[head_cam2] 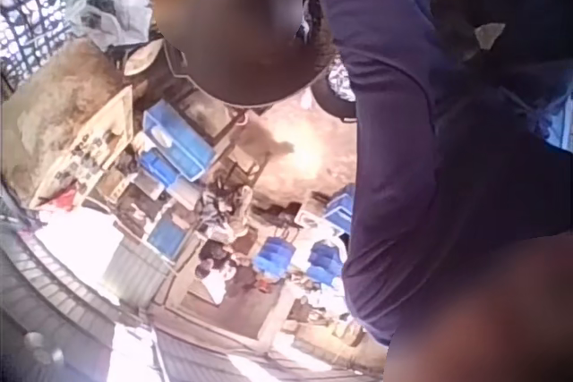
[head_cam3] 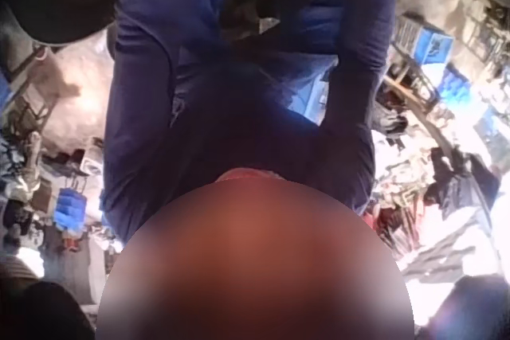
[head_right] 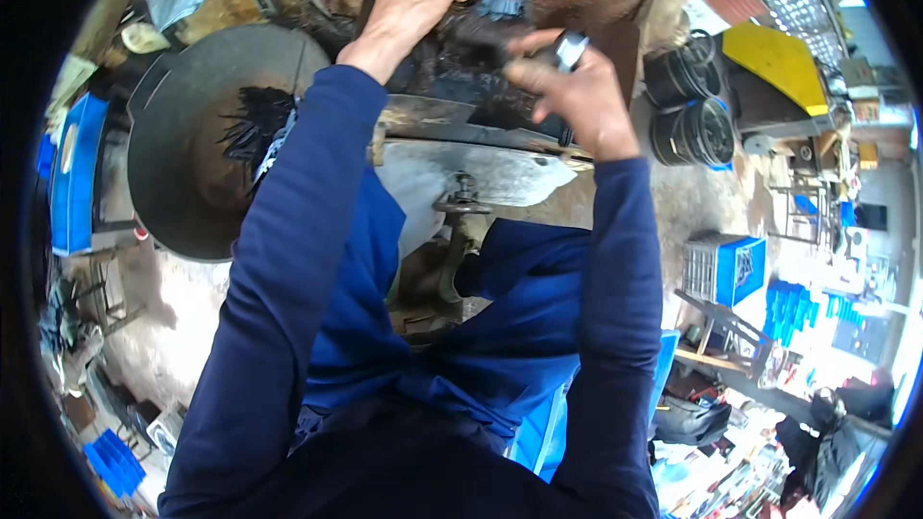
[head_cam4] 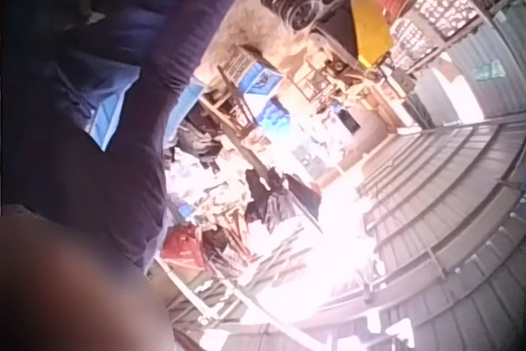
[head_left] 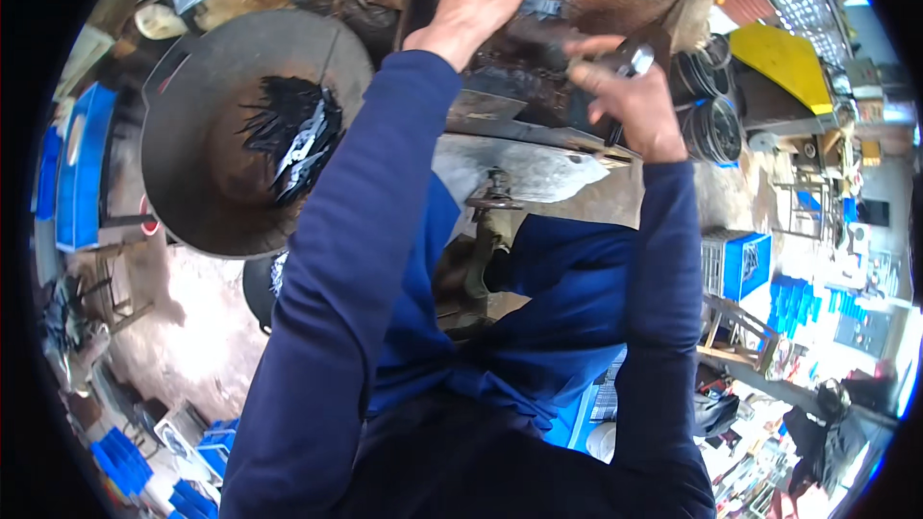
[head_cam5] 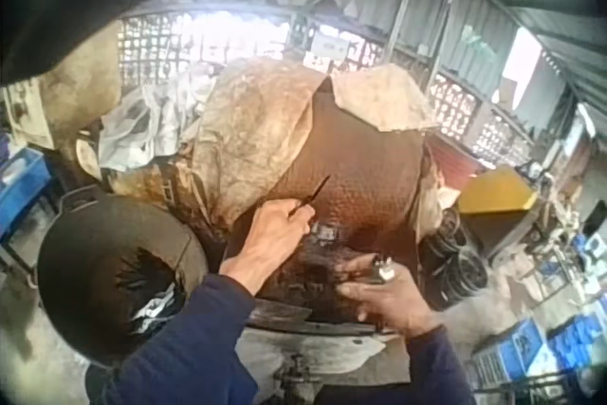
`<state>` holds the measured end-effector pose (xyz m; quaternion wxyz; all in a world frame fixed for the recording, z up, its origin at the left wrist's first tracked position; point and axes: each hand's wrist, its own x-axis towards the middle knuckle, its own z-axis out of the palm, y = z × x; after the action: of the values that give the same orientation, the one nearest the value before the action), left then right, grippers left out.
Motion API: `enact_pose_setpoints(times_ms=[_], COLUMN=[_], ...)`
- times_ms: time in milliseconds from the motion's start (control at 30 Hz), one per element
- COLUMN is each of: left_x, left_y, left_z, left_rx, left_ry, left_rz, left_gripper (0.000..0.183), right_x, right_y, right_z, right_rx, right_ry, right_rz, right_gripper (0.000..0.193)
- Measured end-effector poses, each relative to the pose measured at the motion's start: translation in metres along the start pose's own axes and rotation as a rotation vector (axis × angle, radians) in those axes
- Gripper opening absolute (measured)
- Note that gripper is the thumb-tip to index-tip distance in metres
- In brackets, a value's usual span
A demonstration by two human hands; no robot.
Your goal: Heating metal strips in a flame and shaping or sharpening them using hand tools on a small anvil block.
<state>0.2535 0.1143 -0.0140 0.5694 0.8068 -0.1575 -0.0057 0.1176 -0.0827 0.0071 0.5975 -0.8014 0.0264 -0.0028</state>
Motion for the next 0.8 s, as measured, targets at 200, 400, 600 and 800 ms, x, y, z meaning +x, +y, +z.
enact_pose_setpoints(times_ms=[200,400,600,800], left_x=[-0.003,0.001,0.008,0.012], left_y=[-0.012,-0.031,-0.066,-0.073], left_z=[0.018,0.013,0.017,0.022], left_rx=[0.146,0.495,0.472,0.413], left_ry=[0.003,-0.251,-0.461,-0.411], left_rz=[0.158,0.149,0.004,0.080], left_gripper=[0.034,0.035,0.031,0.027], right_x=[-0.059,-0.067,-0.047,-0.027], right_y=[0.036,0.044,0.022,0.016], right_z=[0.023,0.020,0.007,0.008], right_rx=[-0.503,-0.633,-0.142,0.218], right_ry=[-0.188,-0.289,-0.124,0.249], right_rz=[-0.417,-0.360,0.159,0.195], right_gripper=[0.039,0.045,0.021,0.020])
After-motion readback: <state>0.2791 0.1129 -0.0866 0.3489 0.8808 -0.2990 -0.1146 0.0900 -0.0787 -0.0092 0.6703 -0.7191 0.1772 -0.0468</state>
